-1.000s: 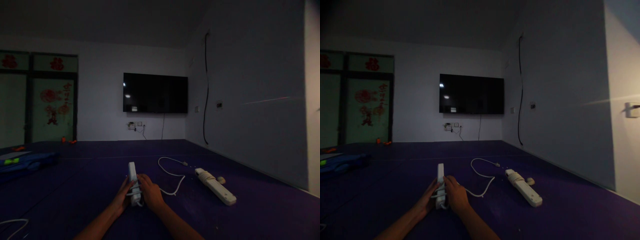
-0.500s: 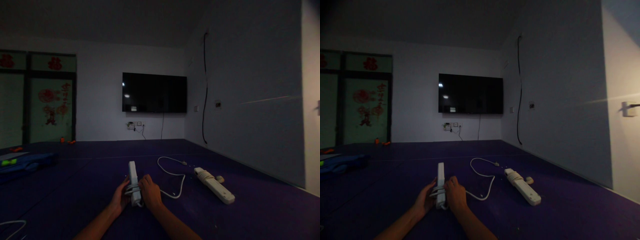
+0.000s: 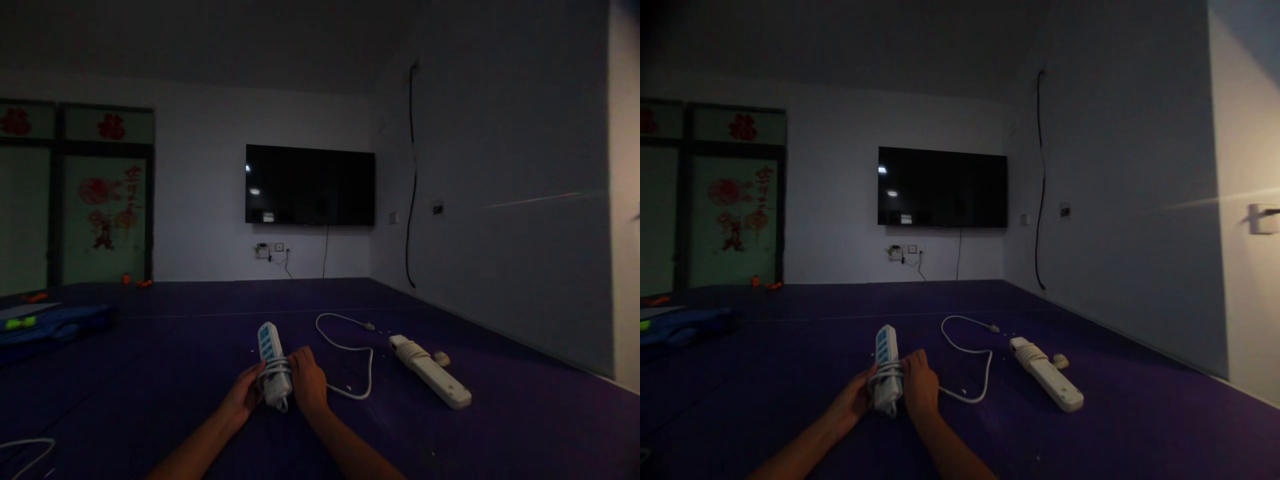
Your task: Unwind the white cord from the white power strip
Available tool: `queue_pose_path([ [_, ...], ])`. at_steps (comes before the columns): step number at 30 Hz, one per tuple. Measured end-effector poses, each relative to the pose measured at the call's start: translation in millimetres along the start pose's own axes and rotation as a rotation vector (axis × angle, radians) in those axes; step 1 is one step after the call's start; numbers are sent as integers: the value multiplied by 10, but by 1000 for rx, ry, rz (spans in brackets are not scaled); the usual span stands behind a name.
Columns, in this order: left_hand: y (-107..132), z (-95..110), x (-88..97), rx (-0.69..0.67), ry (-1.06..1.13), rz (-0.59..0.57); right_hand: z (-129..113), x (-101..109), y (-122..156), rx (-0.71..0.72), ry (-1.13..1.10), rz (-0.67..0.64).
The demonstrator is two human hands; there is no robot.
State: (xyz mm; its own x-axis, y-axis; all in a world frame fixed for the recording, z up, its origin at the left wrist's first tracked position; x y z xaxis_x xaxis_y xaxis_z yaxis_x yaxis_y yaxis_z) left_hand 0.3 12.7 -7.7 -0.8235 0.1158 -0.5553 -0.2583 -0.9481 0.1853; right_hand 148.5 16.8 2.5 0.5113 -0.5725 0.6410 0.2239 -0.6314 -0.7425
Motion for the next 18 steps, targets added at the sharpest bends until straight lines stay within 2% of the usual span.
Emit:
queue_pose_path([
  [11,41,17,-2,-43,-92,-60,43,5,-6,-48,31,-100],
  [18,44,5,-48,-45,-112,-51,62,-9,-8,-56,28,-114],
])
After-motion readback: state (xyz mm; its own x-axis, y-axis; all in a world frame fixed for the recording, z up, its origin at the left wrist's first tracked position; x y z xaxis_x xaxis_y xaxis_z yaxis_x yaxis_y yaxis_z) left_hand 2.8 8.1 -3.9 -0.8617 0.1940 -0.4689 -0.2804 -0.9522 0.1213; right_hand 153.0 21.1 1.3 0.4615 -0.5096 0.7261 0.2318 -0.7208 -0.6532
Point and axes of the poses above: each hand's wrist, its own y-axis away from the middle knuckle, its own x-axis out of the back of the hand, z = x × y, the point moved 1 cm from there along -y, towards the middle knuckle, and after that the axes turned 12 degrees about x, right-handed, at the moved point
